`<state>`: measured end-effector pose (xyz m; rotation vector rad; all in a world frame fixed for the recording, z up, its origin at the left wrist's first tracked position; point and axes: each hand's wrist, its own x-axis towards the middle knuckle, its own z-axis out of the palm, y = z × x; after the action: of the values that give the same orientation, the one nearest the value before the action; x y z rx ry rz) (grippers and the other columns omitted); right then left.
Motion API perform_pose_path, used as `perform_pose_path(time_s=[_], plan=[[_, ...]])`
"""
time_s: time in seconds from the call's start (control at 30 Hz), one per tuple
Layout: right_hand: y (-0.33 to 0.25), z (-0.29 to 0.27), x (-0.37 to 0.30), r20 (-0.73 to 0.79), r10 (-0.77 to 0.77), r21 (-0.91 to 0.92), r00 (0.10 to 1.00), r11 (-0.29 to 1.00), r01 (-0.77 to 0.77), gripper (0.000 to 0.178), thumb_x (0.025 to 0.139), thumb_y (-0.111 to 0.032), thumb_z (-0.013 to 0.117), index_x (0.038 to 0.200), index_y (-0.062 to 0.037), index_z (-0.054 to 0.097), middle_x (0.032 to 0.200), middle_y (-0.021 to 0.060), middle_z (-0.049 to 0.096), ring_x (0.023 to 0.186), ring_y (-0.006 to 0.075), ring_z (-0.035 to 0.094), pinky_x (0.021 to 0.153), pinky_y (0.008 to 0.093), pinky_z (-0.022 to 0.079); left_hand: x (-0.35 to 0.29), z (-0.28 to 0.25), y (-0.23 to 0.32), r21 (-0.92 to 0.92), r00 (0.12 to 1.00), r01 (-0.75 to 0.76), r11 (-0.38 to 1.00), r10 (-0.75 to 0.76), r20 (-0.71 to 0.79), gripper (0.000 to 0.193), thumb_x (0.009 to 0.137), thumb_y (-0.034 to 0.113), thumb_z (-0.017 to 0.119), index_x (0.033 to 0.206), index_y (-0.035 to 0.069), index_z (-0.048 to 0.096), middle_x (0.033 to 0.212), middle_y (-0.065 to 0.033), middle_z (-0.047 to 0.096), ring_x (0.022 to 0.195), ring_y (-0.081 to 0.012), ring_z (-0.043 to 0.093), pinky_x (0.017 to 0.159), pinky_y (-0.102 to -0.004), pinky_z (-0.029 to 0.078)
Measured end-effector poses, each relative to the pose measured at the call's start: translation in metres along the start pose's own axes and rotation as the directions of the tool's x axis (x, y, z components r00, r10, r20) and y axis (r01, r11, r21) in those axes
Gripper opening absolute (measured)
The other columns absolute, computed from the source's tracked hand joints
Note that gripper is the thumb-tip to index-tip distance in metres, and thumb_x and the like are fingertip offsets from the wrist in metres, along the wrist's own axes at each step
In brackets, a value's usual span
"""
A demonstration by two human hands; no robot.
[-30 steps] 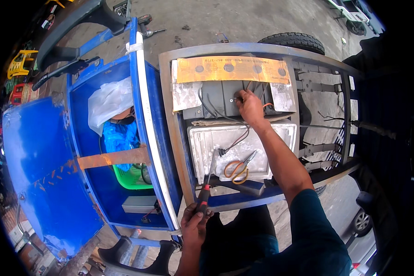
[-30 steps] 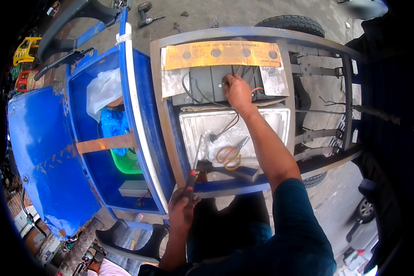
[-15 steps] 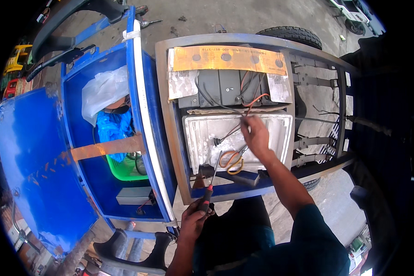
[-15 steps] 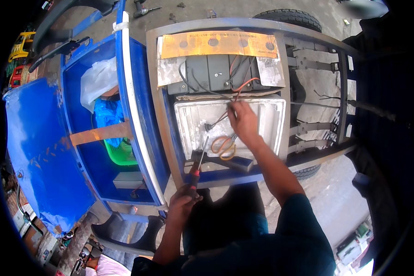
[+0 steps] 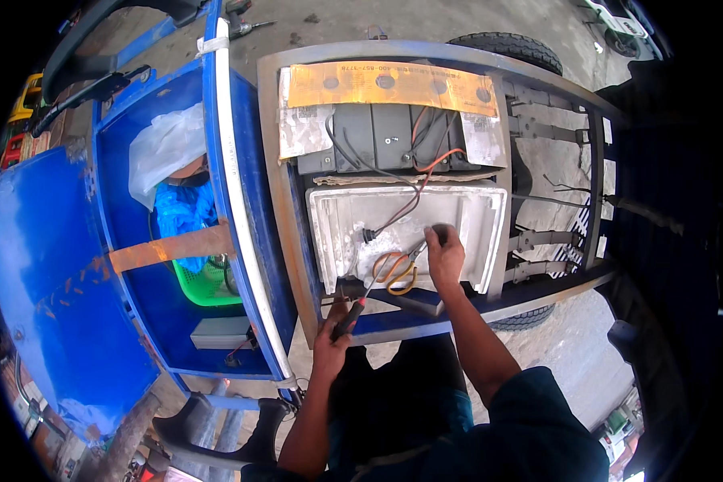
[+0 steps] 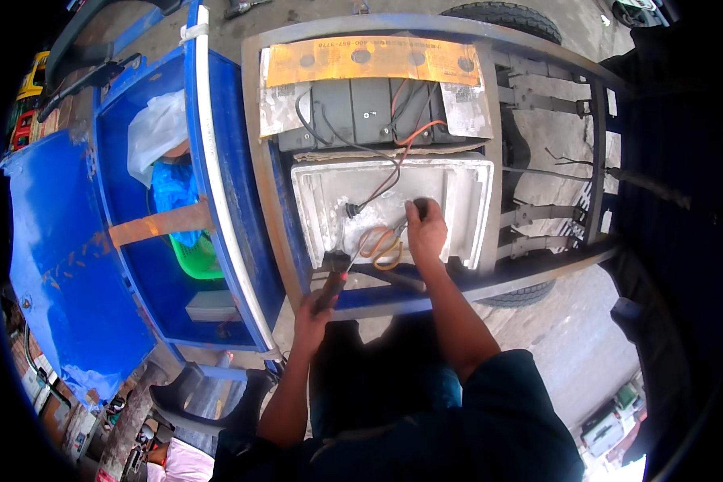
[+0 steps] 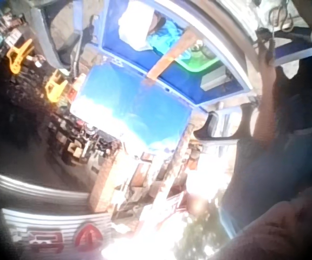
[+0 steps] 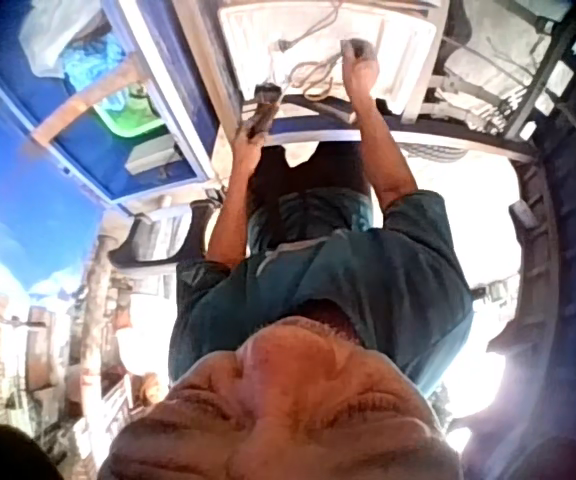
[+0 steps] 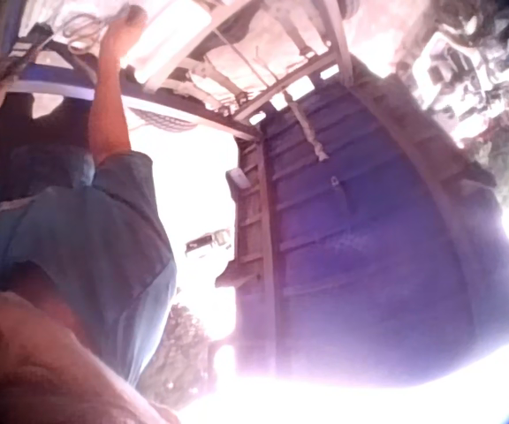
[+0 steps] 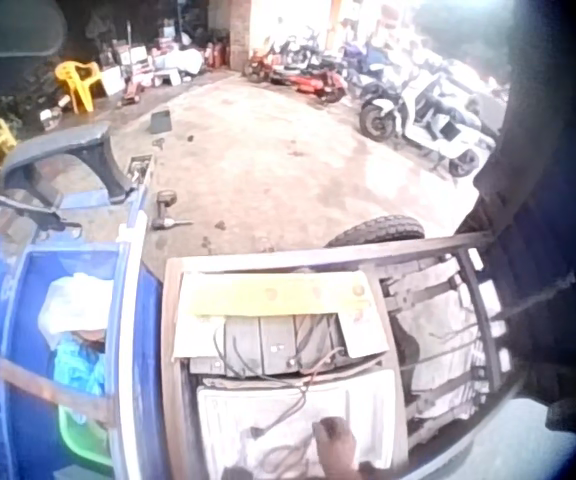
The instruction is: The person works on the electrical system of a blue three-wheeled electric vehicle. They use a screwdriver to adjust connections on the battery pack and use pliers to strip and twist wires, focusing on the wiring harness within the vehicle's frame.
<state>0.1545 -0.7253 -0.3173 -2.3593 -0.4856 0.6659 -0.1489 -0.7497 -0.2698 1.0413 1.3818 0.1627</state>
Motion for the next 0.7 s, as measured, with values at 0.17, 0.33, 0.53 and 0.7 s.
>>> perform_pose_path(time_s=[0.17, 0.33, 0.53, 0.7], plan=[[-0.031, 0.012, 0.032, -0.097, -0.086, 0.158, 0.992, 0.982, 0.100, 0.025, 0.086, -0.023, 0.069, 0.098, -0.0018, 0.065, 0.083, 0.0106, 0.068, 0.073, 0.0242, 0.063, 0.071, 0.0357, 0.050, 0.044, 0.024, 0.034, 0.199, 0.982, -0.187, 0.962, 0.176, 0.069, 0.042, 0.079, 0.001, 0.061, 0.120, 0.005, 0.060, 0.111, -0.0142, 0.058, 0.106, -0.0309, 0.058, 0.094, -0.0362, 0.045], [-0.020, 0.003, 0.037, 0.058, 0.035, 0.298, 0.998, 0.953, -0.051, 0.024, 0.086, -0.018, 0.068, 0.100, 0.0015, 0.066, 0.084, 0.0102, 0.068, 0.074, 0.0161, 0.061, 0.071, 0.0303, 0.049, 0.100, 0.061, -0.006, 0.233, 0.947, -0.311, 0.922, 0.280, 0.156, 0.040, 0.078, 0.001, 0.064, 0.117, 0.007, 0.060, 0.112, -0.0138, 0.057, 0.105, -0.0348, 0.057, 0.092, -0.0412, 0.046], [0.022, -0.008, 0.006, 0.246, 0.186, 0.211, 0.951, 0.947, -0.240, 0.027, 0.087, -0.024, 0.067, 0.104, -0.0028, 0.066, 0.085, 0.0052, 0.066, 0.075, 0.0123, 0.062, 0.060, 0.0278, 0.049, 0.114, 0.086, 0.009, 0.591, 0.879, -0.437, 0.678, 0.461, 0.121, 0.036, 0.079, 0.009, 0.066, 0.115, 0.009, 0.061, 0.110, -0.0141, 0.057, 0.102, -0.0350, 0.055, 0.089, -0.0451, 0.046], [0.034, -0.021, -0.050, 0.321, 0.346, 0.291, 0.882, 0.850, -0.439, 0.025, 0.088, -0.019, 0.067, 0.103, 0.0014, 0.066, 0.086, 0.0067, 0.067, 0.075, 0.0116, 0.059, 0.067, 0.0266, 0.048, 0.135, 0.086, 0.051, 0.625, 0.825, -0.300, 0.721, 0.525, -0.209, 0.056, 0.076, 0.011, 0.072, 0.129, 0.007, 0.054, 0.118, -0.0178, 0.054, 0.113, -0.0369, 0.051, 0.096, -0.0458, 0.044]])
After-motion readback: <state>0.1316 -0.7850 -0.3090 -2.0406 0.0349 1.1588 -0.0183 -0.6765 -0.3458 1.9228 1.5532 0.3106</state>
